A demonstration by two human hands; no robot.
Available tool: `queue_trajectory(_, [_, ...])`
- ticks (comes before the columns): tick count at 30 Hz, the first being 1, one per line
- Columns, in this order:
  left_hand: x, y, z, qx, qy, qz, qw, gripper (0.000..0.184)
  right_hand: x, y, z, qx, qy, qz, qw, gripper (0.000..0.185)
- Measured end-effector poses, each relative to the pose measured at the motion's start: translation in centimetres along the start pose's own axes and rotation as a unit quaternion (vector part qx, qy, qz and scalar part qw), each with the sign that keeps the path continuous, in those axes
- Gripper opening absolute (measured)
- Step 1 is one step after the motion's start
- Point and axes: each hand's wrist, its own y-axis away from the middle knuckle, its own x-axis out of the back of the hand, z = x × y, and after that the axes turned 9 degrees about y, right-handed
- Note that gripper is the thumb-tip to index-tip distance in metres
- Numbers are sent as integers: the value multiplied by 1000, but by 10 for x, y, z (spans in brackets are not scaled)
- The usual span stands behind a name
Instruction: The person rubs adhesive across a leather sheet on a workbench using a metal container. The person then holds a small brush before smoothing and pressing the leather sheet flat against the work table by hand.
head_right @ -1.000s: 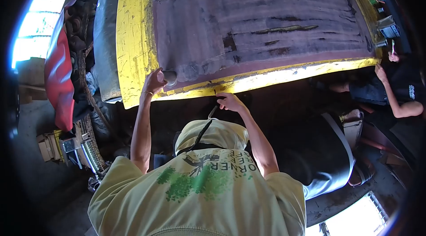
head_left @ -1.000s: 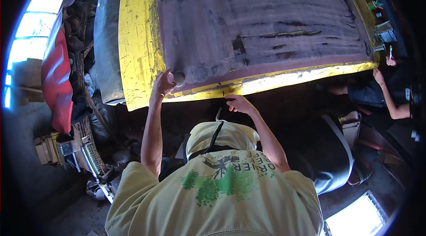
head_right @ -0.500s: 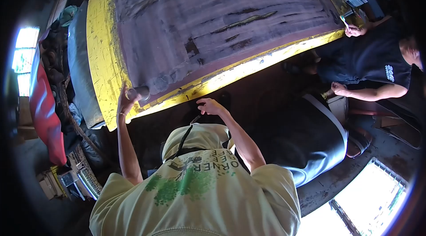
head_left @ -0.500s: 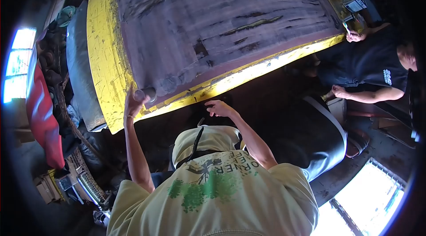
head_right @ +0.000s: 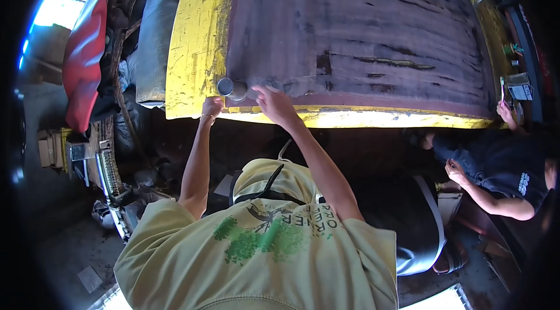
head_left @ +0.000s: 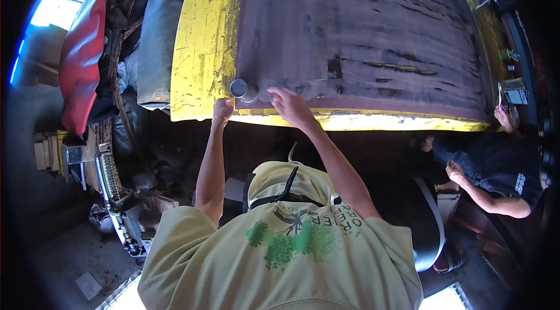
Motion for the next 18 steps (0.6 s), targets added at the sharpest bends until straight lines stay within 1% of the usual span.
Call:
queue_trajectory(1, [0, 3, 5, 12, 2, -12, 1000, 16, -10, -15, -7, 35, -4, -1, 999, 50])
queue_trajectory(2, [1, 7, 11, 23, 2, -25, 999, 15, -20, -26, -13, 37, -4, -3, 999, 50])
queue_trajectory(4, [-4, 4, 6, 18, -5, -10, 1000, 16, -35, -42, -23, 152, 135, 29, 979, 63])
queue_trajectory(6, [-3, 11, 22, 65, -20, -30, 997, 17, -50, -49, -23, 172, 156, 21, 972, 65])
queue_trajectory(7, [-4, 13, 26, 47, -45, -16, 998, 17, -56, -51, -21, 190, 175, 17, 966, 68])
queue_trajectory(8, [-6, 14, 25, 51, -43, -13, 998, 17, -61, -51, -18, 193, 174, 13, 965, 68])
queue_trajectory(10, [-9, 15, 25, 119, 114, -42, 985, 13, -68, -50, -11, 162, 158, -2, 974, 68])
queue_trajectory(11, [-9, 12, 27, 152, 144, -20, 978, 13, -70, -49, -9, 158, 157, -13, 975, 71])
queue_trajectory(15, [-7, 8, 28, 146, 126, -13, 981, 13, -79, -49, -5, 142, 143, 8, 979, 66])
queue_trajectory(17, [-6, 4, 27, 173, 120, -6, 978, 20, -83, -52, -5, 143, 103, 21, 984, 62])
queue_trajectory(18, [-5, 5, 26, 173, 120, -8, 978, 20, -84, -52, -6, 141, 104, 22, 984, 62])
